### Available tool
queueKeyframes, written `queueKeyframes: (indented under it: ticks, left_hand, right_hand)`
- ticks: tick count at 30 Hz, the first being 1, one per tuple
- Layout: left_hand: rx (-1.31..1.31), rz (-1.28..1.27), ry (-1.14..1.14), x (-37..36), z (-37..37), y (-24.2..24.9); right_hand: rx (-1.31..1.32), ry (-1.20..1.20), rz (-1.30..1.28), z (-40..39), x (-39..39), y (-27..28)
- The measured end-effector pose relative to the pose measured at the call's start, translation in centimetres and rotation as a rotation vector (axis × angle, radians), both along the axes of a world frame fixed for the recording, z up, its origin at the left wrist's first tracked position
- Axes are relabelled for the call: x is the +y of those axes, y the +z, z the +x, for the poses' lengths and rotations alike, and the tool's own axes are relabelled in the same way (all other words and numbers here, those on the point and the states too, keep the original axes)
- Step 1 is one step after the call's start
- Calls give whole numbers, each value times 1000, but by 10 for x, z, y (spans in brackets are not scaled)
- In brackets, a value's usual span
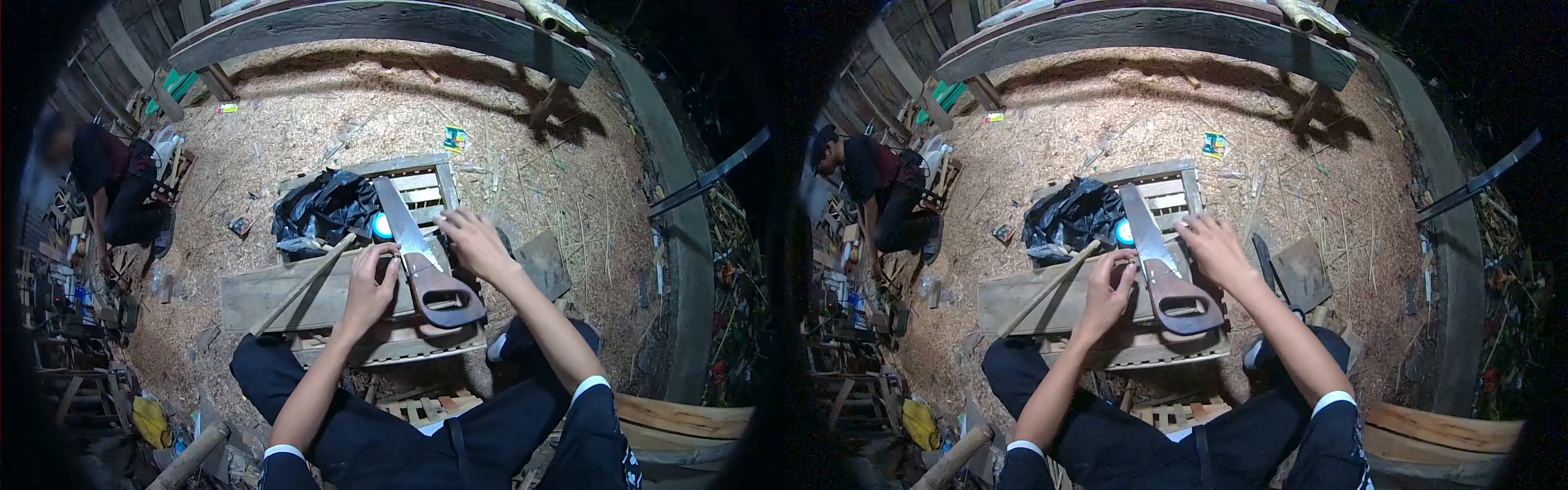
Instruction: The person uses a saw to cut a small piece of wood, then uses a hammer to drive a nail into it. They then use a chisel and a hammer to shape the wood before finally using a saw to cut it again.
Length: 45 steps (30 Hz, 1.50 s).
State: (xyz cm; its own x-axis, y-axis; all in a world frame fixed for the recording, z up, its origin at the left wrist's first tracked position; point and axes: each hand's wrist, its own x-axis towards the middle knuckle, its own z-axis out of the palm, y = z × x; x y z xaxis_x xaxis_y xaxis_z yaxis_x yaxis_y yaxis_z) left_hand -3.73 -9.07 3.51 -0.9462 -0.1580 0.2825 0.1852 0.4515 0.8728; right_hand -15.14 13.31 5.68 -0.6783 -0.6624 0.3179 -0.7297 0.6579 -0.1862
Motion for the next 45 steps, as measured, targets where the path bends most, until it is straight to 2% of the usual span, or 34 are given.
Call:
queueKeyframes:
  ticks: [3,5,9,11,12,18,21,23,25,28,31,33,35,36,37,39,45]
  left_hand:
    - [64,-105,-8,3,-10,1]
    - [59,-120,-31,5,-14,-2]
    - [-30,-162,-66,4,-16,-11]
    - [40,-367,1,4,-16,-11]
    - [36,-383,-9,4,-16,-10]
    - [14,-293,-45,2,-13,0]
    - [42,-302,-46,2,-12,-1]
    - [65,-307,-43,2,-12,-5]
    - [70,-307,-46,3,-12,-5]
    - [36,-302,-62,3,-10,-4]
    - [42,-289,-65,5,-8,-3]
    - [32,-279,-63,8,-7,-4]
    - [32,-287,-59,8,-7,-5]
    - [34,-290,-61,9,-8,-4]
    - [34,-300,-68,10,-9,-3]
    - [30,-315,-78,10,-8,-1]
    - [16,-378,-98,6,-9,1]
  right_hand:
    - [73,207,153,-14,-4,-16]
    - [70,205,227,-17,-7,-13]
    - [88,180,183,-16,-5,-15]
    - [47,146,155,-14,-3,-14]
    - [43,142,156,-13,-2,-13]
    - [28,43,225,-4,5,-3]
    - [115,-10,208,2,12,0]
    - [-74,-96,288,6,22,15]
    - [7,-82,254,7,31,15]
    - [-46,-166,192,11,41,21]
    - [-98,-237,249,12,54,23]
    - [-116,-221,298,13,55,17]
    - [54,-86,232,16,52,9]
    - [54,-44,207,15,47,6]
    - [52,-46,203,15,47,4]
    - [-131,-75,233,9,46,4]
    - [-127,-63,68,5,54,8]
